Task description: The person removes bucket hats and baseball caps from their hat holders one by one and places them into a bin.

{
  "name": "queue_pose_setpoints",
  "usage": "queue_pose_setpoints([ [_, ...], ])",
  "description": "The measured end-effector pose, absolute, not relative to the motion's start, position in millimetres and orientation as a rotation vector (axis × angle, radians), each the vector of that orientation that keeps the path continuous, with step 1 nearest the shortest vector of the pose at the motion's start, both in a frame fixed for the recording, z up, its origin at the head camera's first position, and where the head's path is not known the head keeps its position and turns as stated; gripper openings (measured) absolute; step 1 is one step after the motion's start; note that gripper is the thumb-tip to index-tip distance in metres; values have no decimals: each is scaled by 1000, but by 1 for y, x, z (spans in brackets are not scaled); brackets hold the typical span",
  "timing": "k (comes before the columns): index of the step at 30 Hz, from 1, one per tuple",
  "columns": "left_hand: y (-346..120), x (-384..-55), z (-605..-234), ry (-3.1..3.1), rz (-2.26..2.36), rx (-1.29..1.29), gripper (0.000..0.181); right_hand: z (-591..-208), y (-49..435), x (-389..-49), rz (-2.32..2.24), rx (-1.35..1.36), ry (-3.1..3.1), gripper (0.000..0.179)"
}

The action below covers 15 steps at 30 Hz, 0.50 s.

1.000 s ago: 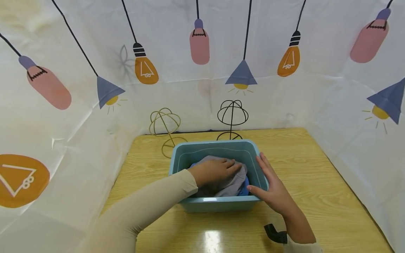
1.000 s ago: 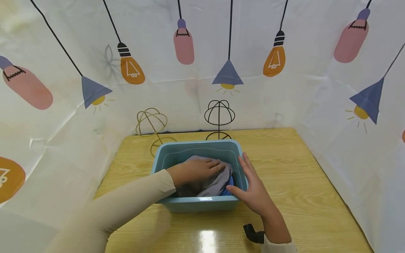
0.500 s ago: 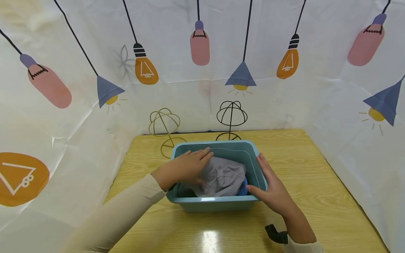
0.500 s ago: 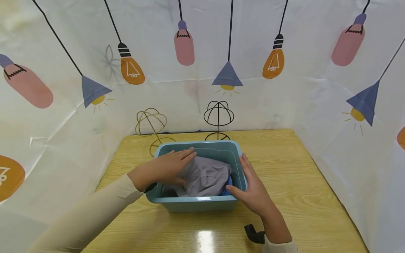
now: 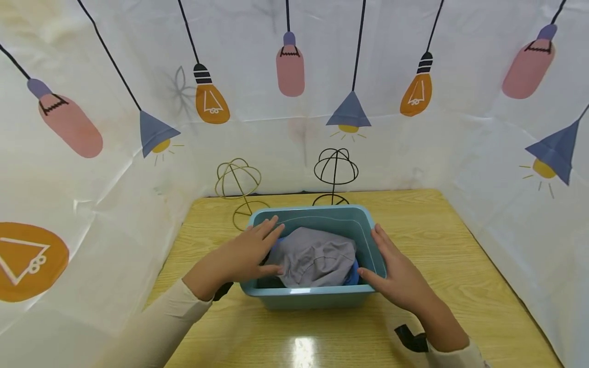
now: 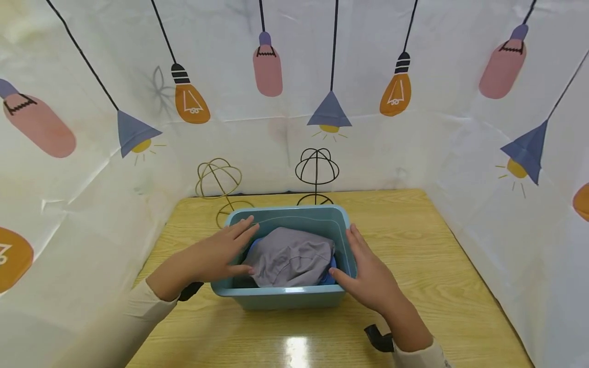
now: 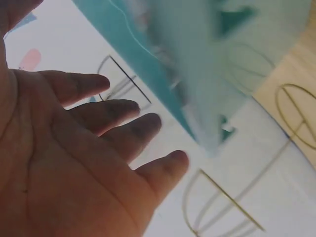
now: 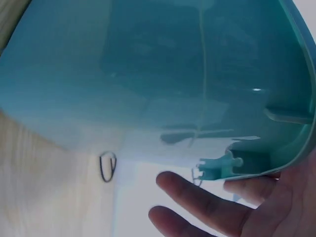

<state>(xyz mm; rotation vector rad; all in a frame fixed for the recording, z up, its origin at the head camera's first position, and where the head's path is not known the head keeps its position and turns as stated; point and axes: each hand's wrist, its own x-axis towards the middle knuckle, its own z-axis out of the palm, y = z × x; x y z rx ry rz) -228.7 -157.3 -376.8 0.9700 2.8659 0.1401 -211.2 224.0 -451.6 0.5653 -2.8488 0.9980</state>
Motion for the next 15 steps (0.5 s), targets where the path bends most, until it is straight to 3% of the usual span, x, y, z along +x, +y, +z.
queue_pose_setpoints([
  [15, -206, -203, -397, 3016, 482, 822, 85, -423, 252, -217, 344, 731, -2813, 81],
])
